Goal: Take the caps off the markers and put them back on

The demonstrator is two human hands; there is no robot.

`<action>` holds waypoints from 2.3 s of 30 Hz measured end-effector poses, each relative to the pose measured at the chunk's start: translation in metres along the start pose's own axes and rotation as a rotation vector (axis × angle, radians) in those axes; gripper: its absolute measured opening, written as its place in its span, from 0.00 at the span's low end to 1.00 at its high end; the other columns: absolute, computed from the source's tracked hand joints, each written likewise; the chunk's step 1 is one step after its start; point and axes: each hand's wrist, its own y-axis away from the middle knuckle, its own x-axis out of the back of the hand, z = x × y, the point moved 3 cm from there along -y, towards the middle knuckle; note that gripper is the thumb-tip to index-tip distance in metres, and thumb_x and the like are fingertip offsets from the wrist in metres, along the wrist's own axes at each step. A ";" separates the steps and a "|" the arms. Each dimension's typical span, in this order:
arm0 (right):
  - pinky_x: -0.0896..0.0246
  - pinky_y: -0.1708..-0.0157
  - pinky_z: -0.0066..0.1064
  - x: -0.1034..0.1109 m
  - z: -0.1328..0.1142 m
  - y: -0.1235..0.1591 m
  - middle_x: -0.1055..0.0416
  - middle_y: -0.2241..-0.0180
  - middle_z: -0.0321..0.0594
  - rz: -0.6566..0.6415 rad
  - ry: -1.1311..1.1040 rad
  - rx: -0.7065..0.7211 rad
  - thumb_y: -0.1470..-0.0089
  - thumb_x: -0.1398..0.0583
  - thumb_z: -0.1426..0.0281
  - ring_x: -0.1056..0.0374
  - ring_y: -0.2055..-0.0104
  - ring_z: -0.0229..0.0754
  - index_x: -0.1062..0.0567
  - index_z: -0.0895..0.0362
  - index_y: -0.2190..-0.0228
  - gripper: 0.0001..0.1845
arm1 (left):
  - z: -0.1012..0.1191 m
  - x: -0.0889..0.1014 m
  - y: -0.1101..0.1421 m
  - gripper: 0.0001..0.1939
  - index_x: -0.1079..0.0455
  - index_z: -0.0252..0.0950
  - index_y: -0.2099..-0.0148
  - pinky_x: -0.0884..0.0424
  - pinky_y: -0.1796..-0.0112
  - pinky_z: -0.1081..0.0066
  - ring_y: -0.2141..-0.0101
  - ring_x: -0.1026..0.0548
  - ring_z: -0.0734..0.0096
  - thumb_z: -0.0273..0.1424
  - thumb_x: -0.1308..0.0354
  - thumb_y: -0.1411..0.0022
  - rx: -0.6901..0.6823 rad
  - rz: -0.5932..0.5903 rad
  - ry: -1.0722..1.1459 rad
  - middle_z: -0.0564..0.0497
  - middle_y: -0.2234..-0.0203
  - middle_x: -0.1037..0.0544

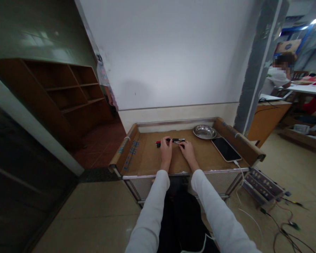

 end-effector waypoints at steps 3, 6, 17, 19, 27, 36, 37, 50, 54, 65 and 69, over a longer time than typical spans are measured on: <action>0.43 0.54 0.34 -0.002 0.002 -0.001 0.27 0.59 0.44 0.001 -0.039 0.009 0.43 0.44 0.72 0.35 0.56 0.44 0.23 0.57 0.63 0.10 | 0.000 0.000 0.000 0.07 0.37 0.35 0.56 0.29 0.56 0.67 0.61 0.27 0.70 0.28 0.47 0.36 -0.011 -0.001 0.021 0.46 0.59 0.28; 0.43 0.54 0.33 -0.004 0.003 -0.001 0.26 0.60 0.44 -0.004 -0.087 0.011 0.43 0.45 0.72 0.34 0.56 0.44 0.23 0.57 0.64 0.10 | -0.001 0.001 0.001 0.07 0.37 0.35 0.56 0.29 0.56 0.68 0.61 0.27 0.70 0.29 0.47 0.36 0.004 0.017 0.042 0.45 0.59 0.28; 0.44 0.55 0.34 0.002 0.003 0.000 0.26 0.61 0.46 0.063 -0.101 -0.063 0.40 0.50 0.69 0.35 0.58 0.45 0.24 0.59 0.63 0.16 | -0.006 -0.002 0.000 0.07 0.33 0.34 0.56 0.30 0.55 0.67 0.58 0.27 0.68 0.27 0.47 0.37 0.036 -0.051 0.019 0.45 0.58 0.26; 0.44 0.55 0.33 0.003 0.003 0.001 0.26 0.61 0.47 0.063 -0.095 -0.071 0.39 0.50 0.69 0.35 0.58 0.45 0.24 0.59 0.63 0.16 | -0.007 -0.003 0.000 0.07 0.33 0.34 0.57 0.30 0.55 0.67 0.59 0.26 0.69 0.26 0.47 0.37 0.032 -0.065 0.016 0.45 0.59 0.26; 0.44 0.55 0.32 0.009 -0.002 0.002 0.26 0.60 0.47 0.079 -0.066 -0.099 0.38 0.51 0.69 0.34 0.57 0.44 0.24 0.60 0.62 0.16 | -0.011 -0.012 0.002 0.03 0.31 0.35 0.63 0.32 0.55 0.66 0.61 0.27 0.68 0.24 0.43 0.40 -0.041 -0.266 -0.084 0.49 0.65 0.24; 0.43 0.58 0.28 0.012 -0.008 0.005 0.24 0.58 0.46 -0.032 0.000 -0.152 0.37 0.51 0.67 0.30 0.58 0.42 0.24 0.59 0.58 0.18 | -0.014 -0.022 0.005 0.12 0.30 0.35 0.60 0.34 0.49 0.64 0.54 0.28 0.67 0.18 0.52 0.40 -0.101 -0.367 -0.173 0.45 0.57 0.24; 0.43 0.57 0.28 0.012 -0.008 0.005 0.24 0.58 0.46 -0.040 0.015 -0.156 0.37 0.51 0.67 0.30 0.58 0.42 0.24 0.59 0.58 0.18 | -0.011 -0.022 0.005 0.14 0.30 0.34 0.58 0.35 0.47 0.64 0.52 0.29 0.67 0.17 0.53 0.40 -0.122 -0.366 -0.198 0.44 0.55 0.25; 0.42 0.57 0.29 0.010 -0.003 0.003 0.25 0.57 0.47 -0.020 -0.021 -0.158 0.37 0.50 0.68 0.30 0.57 0.42 0.24 0.59 0.59 0.16 | 0.003 -0.021 0.011 0.10 0.29 0.37 0.60 0.35 0.51 0.66 0.56 0.29 0.66 0.24 0.51 0.36 -0.237 -0.519 -0.469 0.47 0.60 0.26; 0.41 0.56 0.30 0.009 -0.002 0.004 0.24 0.58 0.46 0.014 -0.105 -0.153 0.39 0.49 0.69 0.29 0.58 0.42 0.25 0.59 0.59 0.15 | 0.001 -0.020 0.011 0.07 0.30 0.36 0.59 0.35 0.52 0.66 0.56 0.29 0.64 0.27 0.49 0.36 -0.186 -0.476 -0.528 0.46 0.61 0.27; 0.39 0.54 0.33 0.003 0.002 0.004 0.27 0.58 0.47 0.102 -0.170 -0.081 0.42 0.50 0.73 0.32 0.56 0.43 0.27 0.59 0.58 0.14 | 0.002 -0.017 0.011 0.05 0.34 0.34 0.59 0.34 0.54 0.68 0.56 0.29 0.65 0.28 0.50 0.34 -0.108 -0.399 -0.572 0.46 0.61 0.27; 0.40 0.52 0.33 0.003 -0.002 0.004 0.29 0.55 0.48 0.062 -0.132 -0.013 0.44 0.51 0.78 0.33 0.54 0.43 0.29 0.60 0.53 0.19 | 0.001 -0.019 0.010 0.06 0.35 0.33 0.56 0.34 0.54 0.69 0.56 0.29 0.66 0.27 0.50 0.34 -0.100 -0.393 -0.595 0.45 0.59 0.27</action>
